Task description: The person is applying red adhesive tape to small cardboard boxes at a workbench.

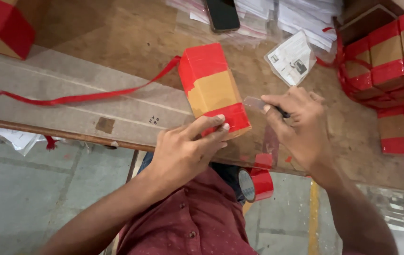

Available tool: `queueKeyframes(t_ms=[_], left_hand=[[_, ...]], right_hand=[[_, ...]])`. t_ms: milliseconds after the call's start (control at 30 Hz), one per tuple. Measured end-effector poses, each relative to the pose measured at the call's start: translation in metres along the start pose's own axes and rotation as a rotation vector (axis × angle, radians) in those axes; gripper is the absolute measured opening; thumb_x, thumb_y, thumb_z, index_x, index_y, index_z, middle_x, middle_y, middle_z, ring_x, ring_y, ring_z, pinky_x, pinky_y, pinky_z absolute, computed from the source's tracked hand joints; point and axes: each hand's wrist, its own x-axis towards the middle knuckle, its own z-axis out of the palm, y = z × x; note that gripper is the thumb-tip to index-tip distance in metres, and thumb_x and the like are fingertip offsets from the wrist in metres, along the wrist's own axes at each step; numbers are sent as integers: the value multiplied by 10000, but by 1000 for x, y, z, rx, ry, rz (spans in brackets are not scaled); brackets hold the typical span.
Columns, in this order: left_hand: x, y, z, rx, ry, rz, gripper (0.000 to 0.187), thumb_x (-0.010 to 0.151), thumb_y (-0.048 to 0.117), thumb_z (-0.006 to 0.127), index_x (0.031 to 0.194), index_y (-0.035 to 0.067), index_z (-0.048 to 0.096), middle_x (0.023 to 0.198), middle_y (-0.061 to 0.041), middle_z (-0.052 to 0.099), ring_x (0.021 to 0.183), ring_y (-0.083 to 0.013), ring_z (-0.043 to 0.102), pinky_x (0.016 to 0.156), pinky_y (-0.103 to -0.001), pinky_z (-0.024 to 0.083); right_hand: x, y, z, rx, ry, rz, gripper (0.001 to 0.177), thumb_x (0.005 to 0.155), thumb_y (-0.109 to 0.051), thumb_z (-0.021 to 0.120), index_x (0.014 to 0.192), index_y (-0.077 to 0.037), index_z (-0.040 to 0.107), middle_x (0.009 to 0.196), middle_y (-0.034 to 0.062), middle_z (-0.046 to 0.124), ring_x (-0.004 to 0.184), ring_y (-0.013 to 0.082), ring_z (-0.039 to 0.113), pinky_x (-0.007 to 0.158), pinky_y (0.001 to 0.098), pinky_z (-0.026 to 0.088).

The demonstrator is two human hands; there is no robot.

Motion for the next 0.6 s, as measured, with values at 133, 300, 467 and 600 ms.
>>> queueKeyframes(t_ms=[133,300,467,600], left_hand=[[0,-1,0,-6,2,7,281,888,226,801,1155,156,753,1213,-3,701,855,-210,751,664,-358,585],[0,1,0,-11,-2,-12,279,888,232,802,1154,158,757,1209,5,704,855,-216,751,649,-359,580],[0,0,0,-9,-2,-1,281,889,235,800,1155,154,754,1215,-2,701,850,-215,748,663,-365,585],[0,1,0,-13,3,-8,271,894,231,798,1150,152,756,1212,-2,706,850,-215,752,660,-361,585]], right_hand=[[2,-6,-2,-24,-24,-20,158,928,-93,736,1081,-61,765,858,78,638,850,246,622,865,394,448],[1,-8,-2,-53,-17,-40,174,940,-81,723,1107,-52,760,862,78,618,888,247,617,908,399,436],[-1,-4,2,-64,-41,-41,195,948,-82,717,1139,-73,759,871,62,605,907,231,603,955,383,411],[1,-12,-1,-142,-101,-141,305,901,-74,700,1202,-50,735,893,55,613,945,229,593,991,400,365]])
